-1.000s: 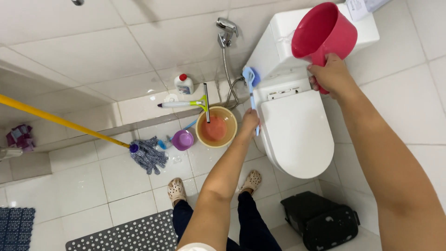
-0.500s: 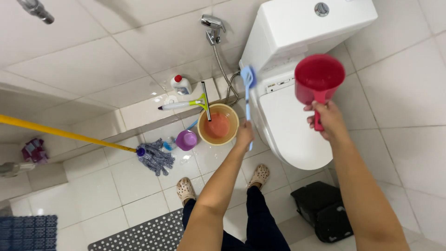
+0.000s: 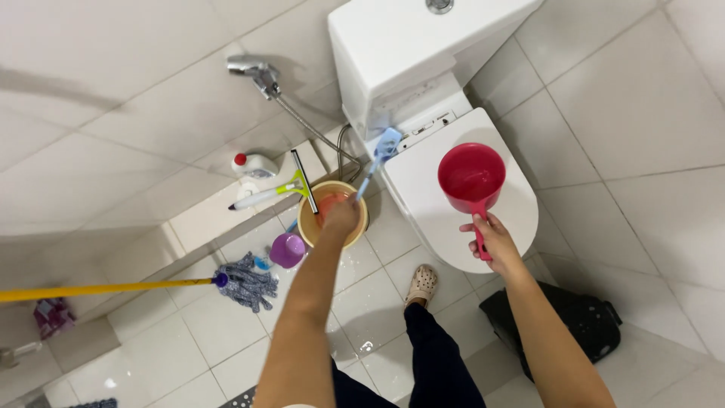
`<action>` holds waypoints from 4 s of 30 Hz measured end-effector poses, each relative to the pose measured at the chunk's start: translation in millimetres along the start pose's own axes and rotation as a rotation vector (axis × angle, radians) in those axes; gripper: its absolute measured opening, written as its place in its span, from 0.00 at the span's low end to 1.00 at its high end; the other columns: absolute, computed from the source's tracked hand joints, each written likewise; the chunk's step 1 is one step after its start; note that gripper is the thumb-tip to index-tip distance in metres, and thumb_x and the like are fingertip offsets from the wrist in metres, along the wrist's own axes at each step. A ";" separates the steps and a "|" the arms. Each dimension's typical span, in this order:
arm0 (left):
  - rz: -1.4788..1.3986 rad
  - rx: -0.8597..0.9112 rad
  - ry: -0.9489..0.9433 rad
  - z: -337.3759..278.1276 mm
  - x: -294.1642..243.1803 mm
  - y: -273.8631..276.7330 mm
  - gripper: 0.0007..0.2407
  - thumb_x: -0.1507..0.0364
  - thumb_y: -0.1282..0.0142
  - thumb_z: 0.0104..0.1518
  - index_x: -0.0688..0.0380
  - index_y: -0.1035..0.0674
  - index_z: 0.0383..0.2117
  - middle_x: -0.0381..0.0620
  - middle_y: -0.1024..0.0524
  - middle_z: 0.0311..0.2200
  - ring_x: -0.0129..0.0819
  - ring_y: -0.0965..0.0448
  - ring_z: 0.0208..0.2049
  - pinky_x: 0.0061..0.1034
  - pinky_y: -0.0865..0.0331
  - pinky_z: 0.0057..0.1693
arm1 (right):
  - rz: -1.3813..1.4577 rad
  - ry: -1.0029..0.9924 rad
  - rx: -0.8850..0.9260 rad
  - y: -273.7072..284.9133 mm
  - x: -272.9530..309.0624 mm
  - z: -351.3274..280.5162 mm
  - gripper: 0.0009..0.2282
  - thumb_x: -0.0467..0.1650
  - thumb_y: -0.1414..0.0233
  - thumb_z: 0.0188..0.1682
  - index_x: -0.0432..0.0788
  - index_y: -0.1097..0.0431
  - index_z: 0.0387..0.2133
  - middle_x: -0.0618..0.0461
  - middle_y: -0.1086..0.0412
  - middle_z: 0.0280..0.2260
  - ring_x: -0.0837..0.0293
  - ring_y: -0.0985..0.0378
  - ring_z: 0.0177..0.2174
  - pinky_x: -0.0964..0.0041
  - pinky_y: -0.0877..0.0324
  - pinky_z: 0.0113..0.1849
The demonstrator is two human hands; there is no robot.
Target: Scrubbing the toilet bowl and lid using cleaning brushes and rinsing with water.
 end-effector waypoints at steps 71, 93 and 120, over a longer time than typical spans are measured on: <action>0.138 0.144 -0.071 -213.3 -32.1 -63.8 0.21 0.59 0.68 0.69 0.42 0.37 0.68 0.66 0.20 0.38 0.64 0.18 0.40 0.54 0.25 0.50 | 0.205 0.074 -0.202 39.1 -203.0 -77.2 0.15 0.29 0.49 0.50 0.43 0.36 0.51 0.52 0.30 0.30 0.62 0.32 0.18 0.65 0.38 0.18; 0.327 0.419 -0.276 -116.8 -204.3 -138.2 0.26 0.55 0.85 0.69 0.46 0.41 0.69 0.69 0.22 0.45 0.61 0.20 0.47 0.51 0.28 0.55 | -0.603 0.760 -0.736 145.8 -119.6 -29.7 0.30 0.23 0.47 0.44 0.37 0.40 0.64 0.30 0.29 0.46 0.33 0.27 0.45 0.48 0.31 0.47; 0.404 0.475 -0.359 -152.4 -225.3 -155.5 0.21 0.58 0.73 0.72 0.41 0.35 0.67 0.64 0.19 0.42 0.59 0.18 0.44 0.51 0.26 0.54 | 0.423 0.151 -0.573 134.1 -254.1 -91.7 0.12 0.30 0.45 0.51 0.40 0.36 0.45 0.53 0.34 0.26 0.61 0.31 0.21 0.63 0.35 0.20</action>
Point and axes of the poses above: each hand's wrist, its own z-axis towards the middle knuckle, its own y-axis out of the back of the hand, x = y × z, the point moved 2 cm from there along z, towards the middle knuckle
